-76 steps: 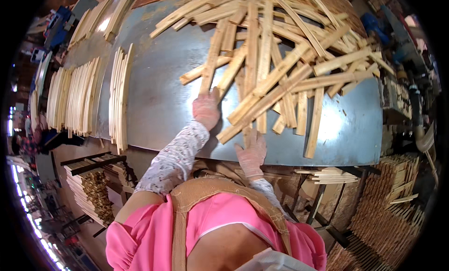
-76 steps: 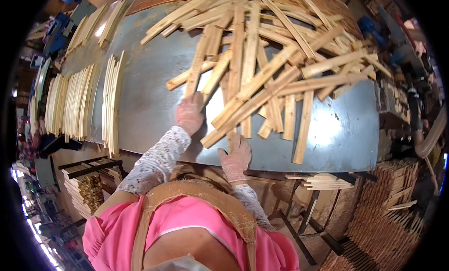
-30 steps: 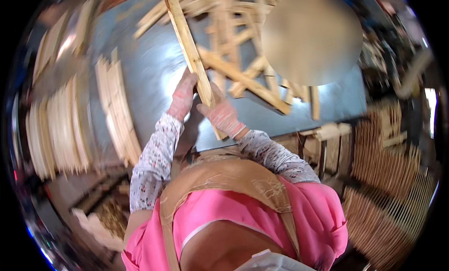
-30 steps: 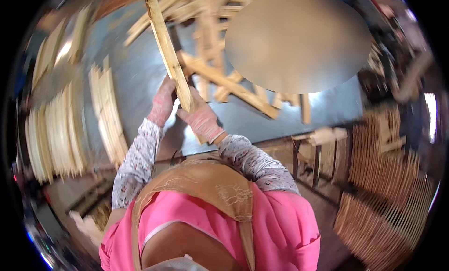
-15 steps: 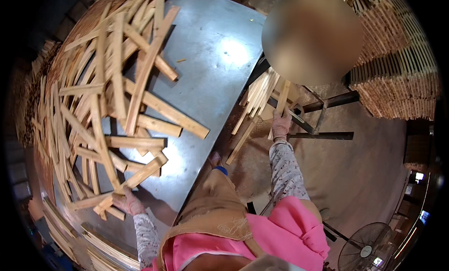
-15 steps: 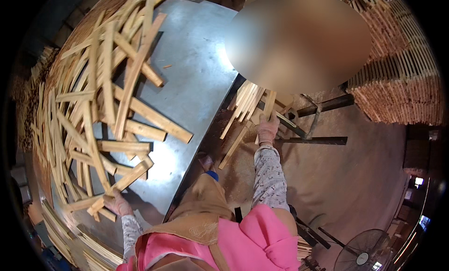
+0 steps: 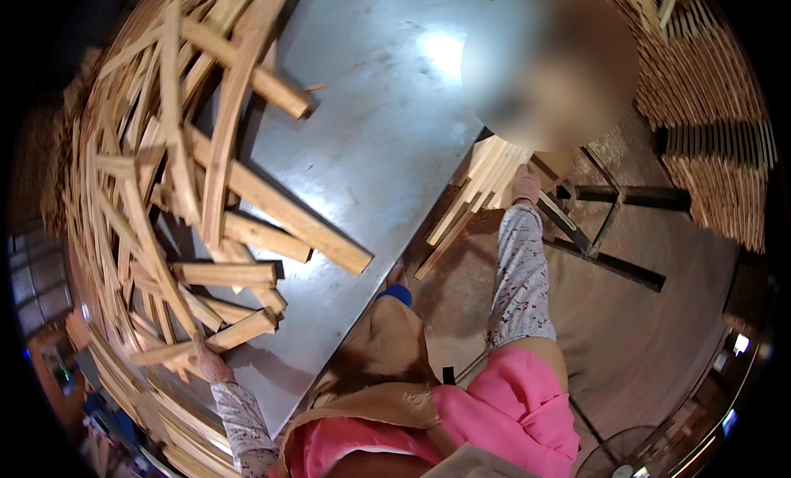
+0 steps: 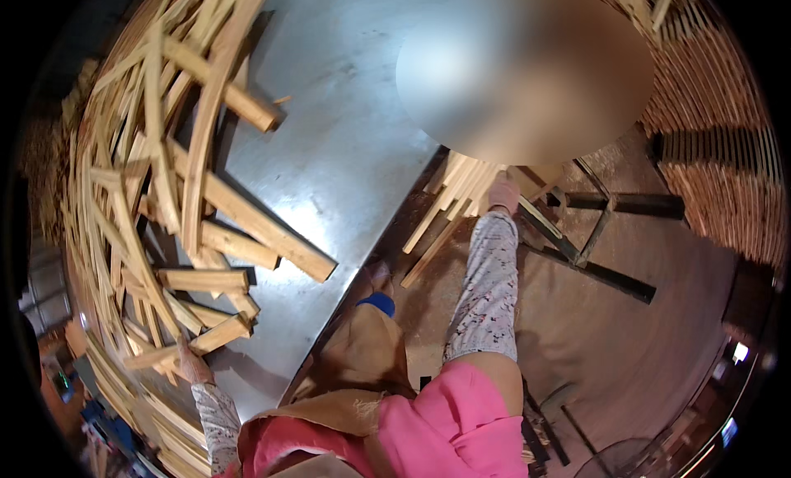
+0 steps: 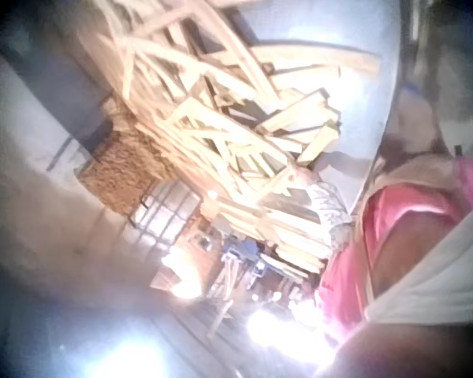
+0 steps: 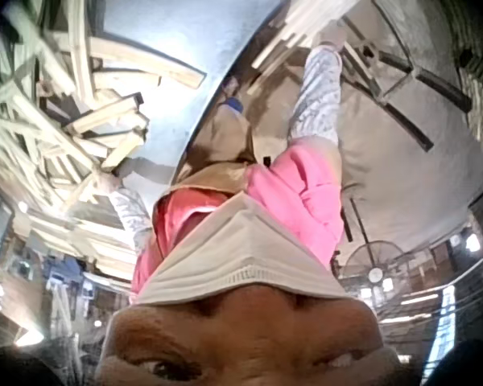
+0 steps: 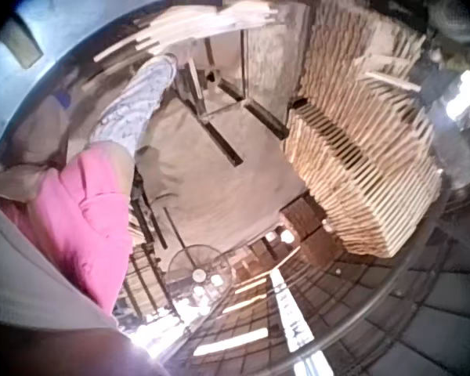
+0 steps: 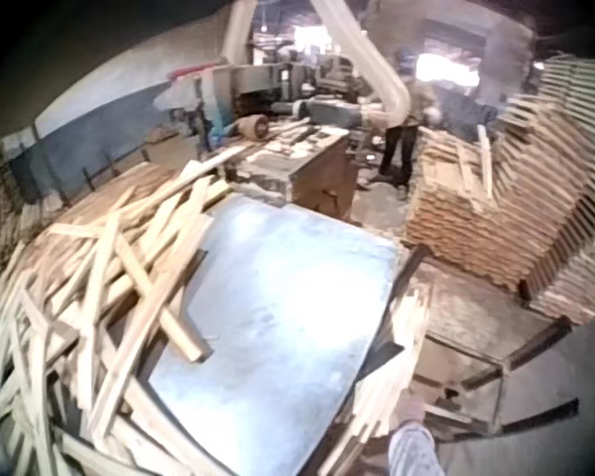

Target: The person sorts thin wooden strips on a metal table in a workshop. They pick up individual strips from a disorganized pile, align them, and place them into a neat stack. The process involves repetitive picking, aligning, and stacking of the wood pieces.

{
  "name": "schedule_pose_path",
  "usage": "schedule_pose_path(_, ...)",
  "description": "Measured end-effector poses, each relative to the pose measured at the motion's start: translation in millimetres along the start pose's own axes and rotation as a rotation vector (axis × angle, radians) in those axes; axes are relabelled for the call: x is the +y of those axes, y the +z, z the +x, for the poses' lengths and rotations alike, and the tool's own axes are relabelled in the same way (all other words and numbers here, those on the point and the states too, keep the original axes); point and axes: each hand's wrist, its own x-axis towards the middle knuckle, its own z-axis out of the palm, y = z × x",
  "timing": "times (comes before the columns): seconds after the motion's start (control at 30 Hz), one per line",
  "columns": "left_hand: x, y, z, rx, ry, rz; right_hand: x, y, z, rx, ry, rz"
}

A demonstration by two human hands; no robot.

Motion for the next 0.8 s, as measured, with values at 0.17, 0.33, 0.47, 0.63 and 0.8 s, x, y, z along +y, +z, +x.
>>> schedule_pose_path(0.17,-51.5,-51.2,-12.2,0.012,0.146,-0.071,-41.4,-40.5,-45.8,-0.057,-0.213,0.155)
schedule_pose_path(0.33,21.9,-56.5,-22.3,0.380,0.153,-0.059,-74.9,-95.6,-199.4,-0.488,-0.358,0.351)
schedule_pose_path(0.47,33.9,-183.5,-5.3,0.314,-0.069,0.007,-191.6,-171.0,-377.2,-1.183,-0.795,-0.018)
schedule_pose_path(0.63,-54.0,-333.2,65.7,0.399,-0.089,0.662,-424.6,-193.7,-629.1,-1.143,-1.484,0.071)
schedule_pose_path(0.8,-126.1,-407.9,136.8,0.515,0.140,1.251,-580.6,-117.1,-780.9,-0.454,-1.906,0.201)
